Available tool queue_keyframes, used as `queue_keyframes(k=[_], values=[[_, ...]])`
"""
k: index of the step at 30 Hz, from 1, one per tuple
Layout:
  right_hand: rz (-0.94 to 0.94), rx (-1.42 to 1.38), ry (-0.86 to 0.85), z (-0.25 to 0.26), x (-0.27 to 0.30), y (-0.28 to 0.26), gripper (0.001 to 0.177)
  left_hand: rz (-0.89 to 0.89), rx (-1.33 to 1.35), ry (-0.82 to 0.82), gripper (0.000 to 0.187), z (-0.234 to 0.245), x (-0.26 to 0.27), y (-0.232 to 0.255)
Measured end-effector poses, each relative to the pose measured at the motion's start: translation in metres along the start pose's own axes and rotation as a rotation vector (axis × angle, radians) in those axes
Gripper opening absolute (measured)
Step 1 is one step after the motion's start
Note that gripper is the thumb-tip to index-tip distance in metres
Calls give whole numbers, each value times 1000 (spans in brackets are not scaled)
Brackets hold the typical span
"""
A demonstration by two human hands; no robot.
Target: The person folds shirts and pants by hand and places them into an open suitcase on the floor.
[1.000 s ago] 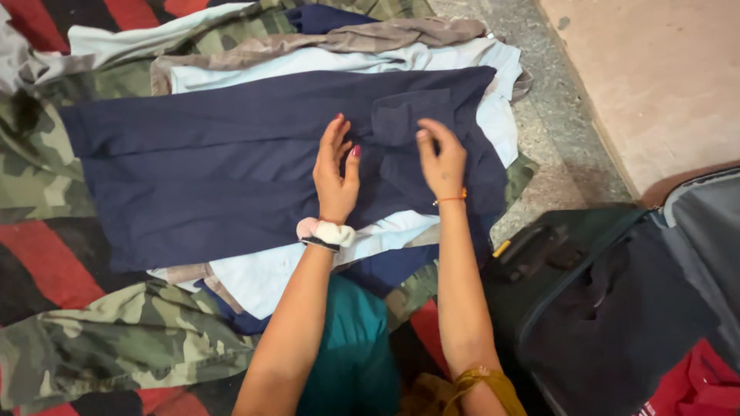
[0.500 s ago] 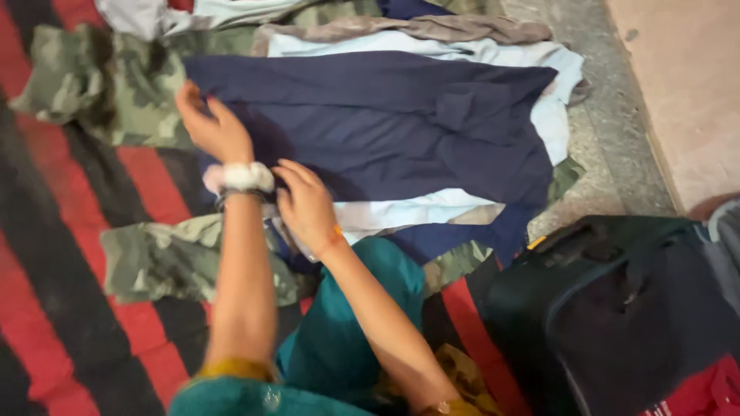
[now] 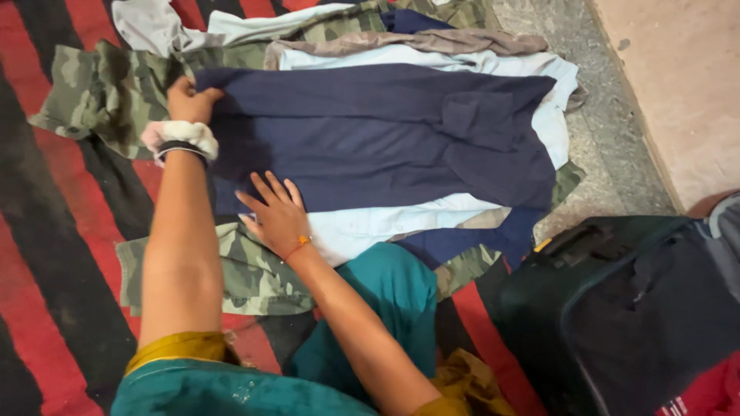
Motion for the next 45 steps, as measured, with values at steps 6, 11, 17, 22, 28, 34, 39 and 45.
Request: queue_keyframes(k=[6, 11, 17, 22, 28, 34, 39, 45], values=[[11, 161, -115, -10, -18, -7, 47, -192, 195, 47, 51, 10, -15, 2], [-128, 221, -214, -28, -27, -13, 27, -213, -84, 225, 52, 33, -10, 8], [-278, -349, -270, -67, -28, 46, 30, 45, -24, 28, 42, 44, 3, 51], [-465, -1181, 176, -63, -24, 84, 47, -212, -59, 203, 56, 51, 27, 91], [-654, -1215, 512, 12, 8, 104, 45, -710, -203, 366, 79, 38, 6, 128], [-724, -1222, 980, 124, 88, 152, 29, -976, -370, 256, 94, -108, 32, 222], [-960, -1169, 1236, 184, 160, 173, 43, -391, -137, -521, 86, -266, 139, 240], [-761, -510, 977, 189, 177, 143, 40, -523, -246, 58, 62, -220, 174, 170]])
Point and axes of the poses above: each hand's wrist, its own x-axis away from the middle knuckle, its own z-axis out of the back of the hand, y = z × x, the point moved 4 cm from there along -x, towards the middle knuckle, and after that the axes turned 15 degrees about z, right-handed, at the moved point
